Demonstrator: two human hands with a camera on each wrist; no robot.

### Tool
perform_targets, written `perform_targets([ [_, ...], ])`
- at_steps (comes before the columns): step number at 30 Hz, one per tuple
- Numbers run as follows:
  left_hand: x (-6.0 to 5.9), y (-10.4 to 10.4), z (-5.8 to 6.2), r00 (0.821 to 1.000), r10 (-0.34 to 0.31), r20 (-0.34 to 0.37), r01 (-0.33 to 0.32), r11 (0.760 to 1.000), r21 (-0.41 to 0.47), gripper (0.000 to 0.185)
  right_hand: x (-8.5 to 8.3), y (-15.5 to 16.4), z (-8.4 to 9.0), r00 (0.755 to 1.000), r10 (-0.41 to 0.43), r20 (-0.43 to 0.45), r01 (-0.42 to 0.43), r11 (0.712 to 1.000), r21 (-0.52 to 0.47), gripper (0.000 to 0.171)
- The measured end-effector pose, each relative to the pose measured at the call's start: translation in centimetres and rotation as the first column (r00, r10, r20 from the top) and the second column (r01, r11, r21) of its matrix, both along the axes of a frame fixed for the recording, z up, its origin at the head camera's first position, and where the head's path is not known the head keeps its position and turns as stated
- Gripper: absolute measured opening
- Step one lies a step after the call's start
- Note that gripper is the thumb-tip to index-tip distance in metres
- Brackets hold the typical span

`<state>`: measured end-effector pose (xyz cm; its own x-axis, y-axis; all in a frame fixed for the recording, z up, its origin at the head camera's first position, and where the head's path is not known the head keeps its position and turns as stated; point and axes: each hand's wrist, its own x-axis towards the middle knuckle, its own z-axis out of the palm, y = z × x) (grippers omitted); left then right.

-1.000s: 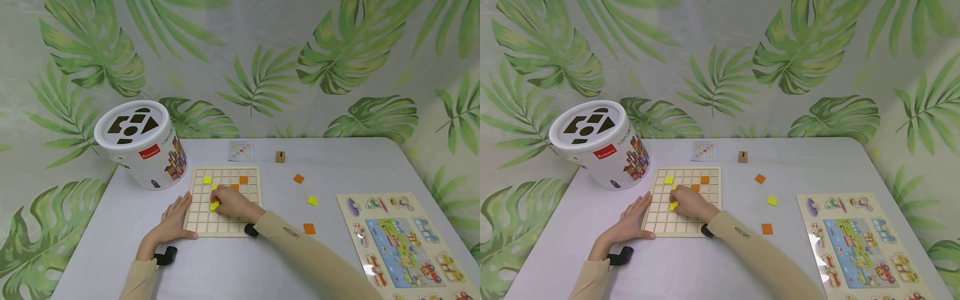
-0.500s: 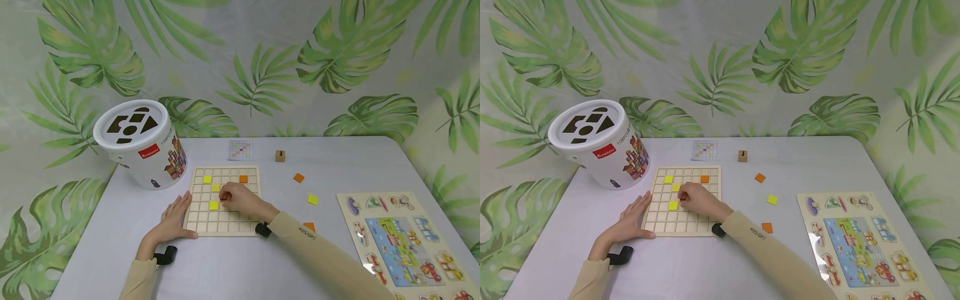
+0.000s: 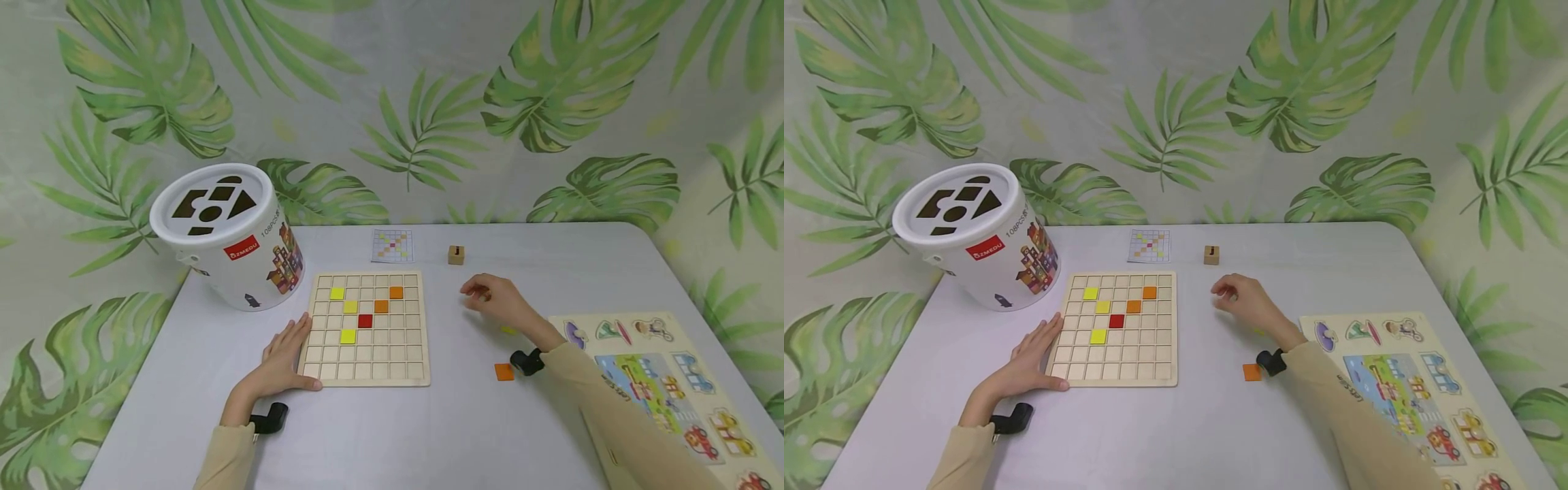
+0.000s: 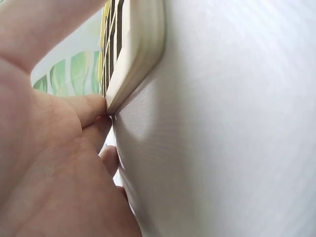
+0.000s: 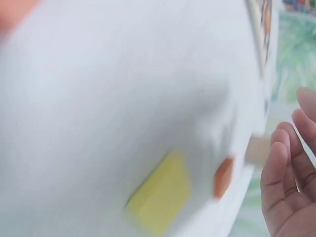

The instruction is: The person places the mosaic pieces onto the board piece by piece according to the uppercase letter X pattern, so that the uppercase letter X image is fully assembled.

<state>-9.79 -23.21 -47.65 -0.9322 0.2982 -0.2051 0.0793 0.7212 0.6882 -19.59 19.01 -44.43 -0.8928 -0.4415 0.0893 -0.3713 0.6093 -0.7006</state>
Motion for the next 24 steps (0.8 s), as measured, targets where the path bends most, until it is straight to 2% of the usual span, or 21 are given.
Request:
perform_targets([
  [4,0.0,0.0,0.0,1.0,-0.001,-0.001,0.001,1.0,-0.005,0.123,-0.8,2.8,-0.7,0.997,-0.075,0.028,0.073,0.996,0.048,0.02],
  [8,0.0,0.0,0.0,1.0,0.002,0.005,-0.002,1.0,-0.001,0.123,-1.6,4.0,-1.5,0.992,-0.115,0.058,0.109,0.989,0.101,0.023],
  [24,-0.1,0.0,-0.3,1.0,0.005,0.004,-0.005,1.0,-0.013,0.123,-3.1,2.9,-1.7,0.99,-0.136,0.04,0.124,0.969,0.215,0.015],
])
